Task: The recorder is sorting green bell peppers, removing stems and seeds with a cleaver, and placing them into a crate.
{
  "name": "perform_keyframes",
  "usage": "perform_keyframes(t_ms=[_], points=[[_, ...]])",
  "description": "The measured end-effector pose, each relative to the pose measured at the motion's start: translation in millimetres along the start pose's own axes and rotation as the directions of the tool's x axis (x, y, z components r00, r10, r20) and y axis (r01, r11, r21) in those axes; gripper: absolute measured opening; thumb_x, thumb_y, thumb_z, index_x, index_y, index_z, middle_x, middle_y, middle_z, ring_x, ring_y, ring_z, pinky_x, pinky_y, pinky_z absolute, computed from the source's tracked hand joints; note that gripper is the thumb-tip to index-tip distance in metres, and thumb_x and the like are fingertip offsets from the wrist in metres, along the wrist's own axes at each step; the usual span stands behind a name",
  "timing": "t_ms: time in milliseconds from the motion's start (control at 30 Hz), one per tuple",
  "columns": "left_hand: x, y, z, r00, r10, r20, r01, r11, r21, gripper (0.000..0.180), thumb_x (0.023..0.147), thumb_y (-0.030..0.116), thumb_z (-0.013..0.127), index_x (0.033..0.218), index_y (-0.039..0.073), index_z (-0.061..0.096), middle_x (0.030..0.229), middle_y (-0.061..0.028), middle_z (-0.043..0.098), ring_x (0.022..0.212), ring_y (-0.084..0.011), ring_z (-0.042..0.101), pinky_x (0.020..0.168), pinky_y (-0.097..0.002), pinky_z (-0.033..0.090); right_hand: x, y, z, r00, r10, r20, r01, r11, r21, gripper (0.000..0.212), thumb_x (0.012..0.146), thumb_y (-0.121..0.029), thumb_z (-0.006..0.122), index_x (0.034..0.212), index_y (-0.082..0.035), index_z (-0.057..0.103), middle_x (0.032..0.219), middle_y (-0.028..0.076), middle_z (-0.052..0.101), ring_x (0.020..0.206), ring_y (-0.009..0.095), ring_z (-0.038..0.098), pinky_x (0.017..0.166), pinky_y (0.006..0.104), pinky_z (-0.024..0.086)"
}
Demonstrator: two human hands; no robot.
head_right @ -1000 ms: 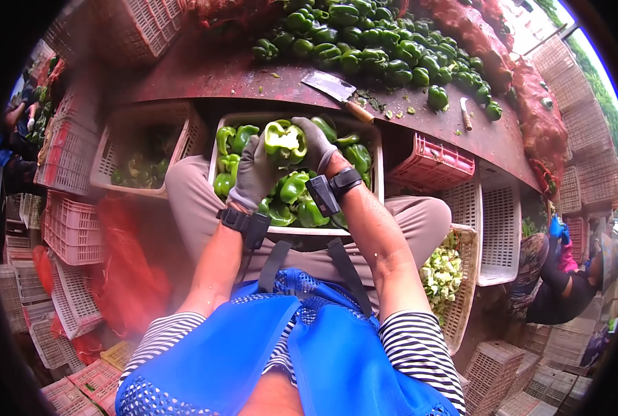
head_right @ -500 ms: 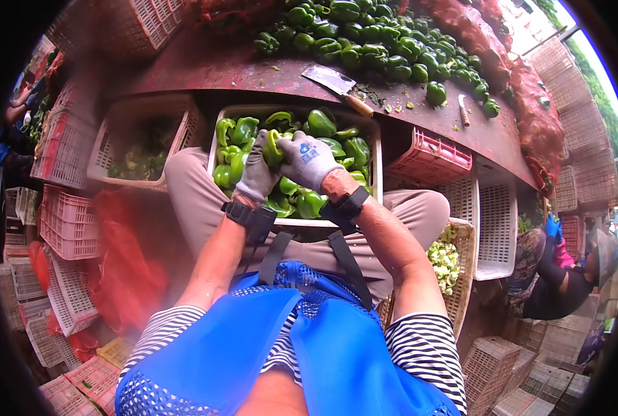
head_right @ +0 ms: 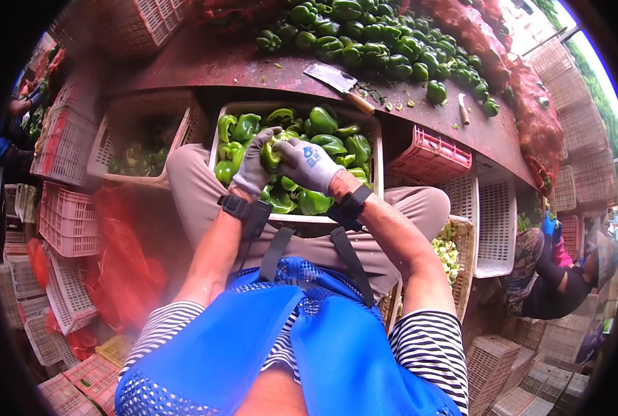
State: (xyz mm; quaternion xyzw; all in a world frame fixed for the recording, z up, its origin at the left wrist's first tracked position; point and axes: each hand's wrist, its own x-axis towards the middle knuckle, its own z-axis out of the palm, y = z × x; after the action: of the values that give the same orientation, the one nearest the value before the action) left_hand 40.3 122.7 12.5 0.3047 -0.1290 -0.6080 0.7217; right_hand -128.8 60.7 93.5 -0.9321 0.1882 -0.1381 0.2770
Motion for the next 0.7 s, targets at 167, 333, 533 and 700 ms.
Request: perform_keyframes(t_ms=[167, 333, 533, 700], points=[[15.1, -10.8, -11.9, 0.967, 0.193, -0.167, -0.176, 0.978, 0.115, 0.026, 0.099, 0.024, 0.067, 0.115, 0.004, 0.073, 0.108, -0.0054, 0.071, 0.102, -0.0157, 0.066, 0.096, -0.0313, 0.054, 5.7, -5.3, 33.1, 0.988, 0.023, -0.153, -0.045, 0.989, -0.140, 0.046, 0.091, -0.013, 0.070, 0.134, -0.007, 0.056, 0.111, 0.021, 0.063, 0.102, 0.044, 0.064, 0.087, 0.0523, 0.054], [10.4, -21.8, 7.0, 0.885, 0.378, -0.271, -0.294, 0.906, 0.305, 0.024, 0.096, 0.026, 0.072, 0.109, 0.006, 0.073, 0.106, -0.0041, 0.070, 0.099, -0.0165, 0.067, 0.092, -0.0322, 0.055, 18.3, 6.8, 58.4, 0.941, 0.182, -0.284, -0.223, 0.967, -0.120, 0.044, 0.092, -0.010, 0.066, 0.134, -0.006, 0.056, 0.113, 0.022, 0.067, 0.106, 0.044, 0.064, 0.090, 0.0518, 0.054], [17.5, -29.9, -27.4, 0.921, 0.224, -0.319, -0.175, 0.969, 0.174, 0.025, 0.095, 0.026, 0.072, 0.109, 0.005, 0.073, 0.103, -0.0047, 0.071, 0.093, -0.0161, 0.067, 0.088, -0.0313, 0.055, 27.6, 18.4, 55.5, 0.919, 0.392, -0.036, -0.370, 0.893, 0.256, 0.027, 0.099, -0.025, 0.059, 0.114, -0.005, 0.067, 0.105, 0.024, 0.073, 0.101, 0.042, 0.071, 0.088, 0.0519, 0.054], [15.0, -22.7, 0.7, 0.898, 0.286, -0.335, -0.151, 0.914, 0.377, 0.022, 0.094, 0.018, 0.075, 0.109, 0.003, 0.076, 0.100, -0.0038, 0.073, 0.091, -0.0118, 0.065, 0.086, -0.0271, 0.053, 15.9, 33.3, 57.0, 0.948, 0.315, -0.039, -0.298, 0.925, 0.238, 0.037, 0.096, -0.024, 0.065, 0.128, -0.004, 0.062, 0.119, 0.023, 0.072, 0.111, 0.042, 0.069, 0.092, 0.0493, 0.056]])
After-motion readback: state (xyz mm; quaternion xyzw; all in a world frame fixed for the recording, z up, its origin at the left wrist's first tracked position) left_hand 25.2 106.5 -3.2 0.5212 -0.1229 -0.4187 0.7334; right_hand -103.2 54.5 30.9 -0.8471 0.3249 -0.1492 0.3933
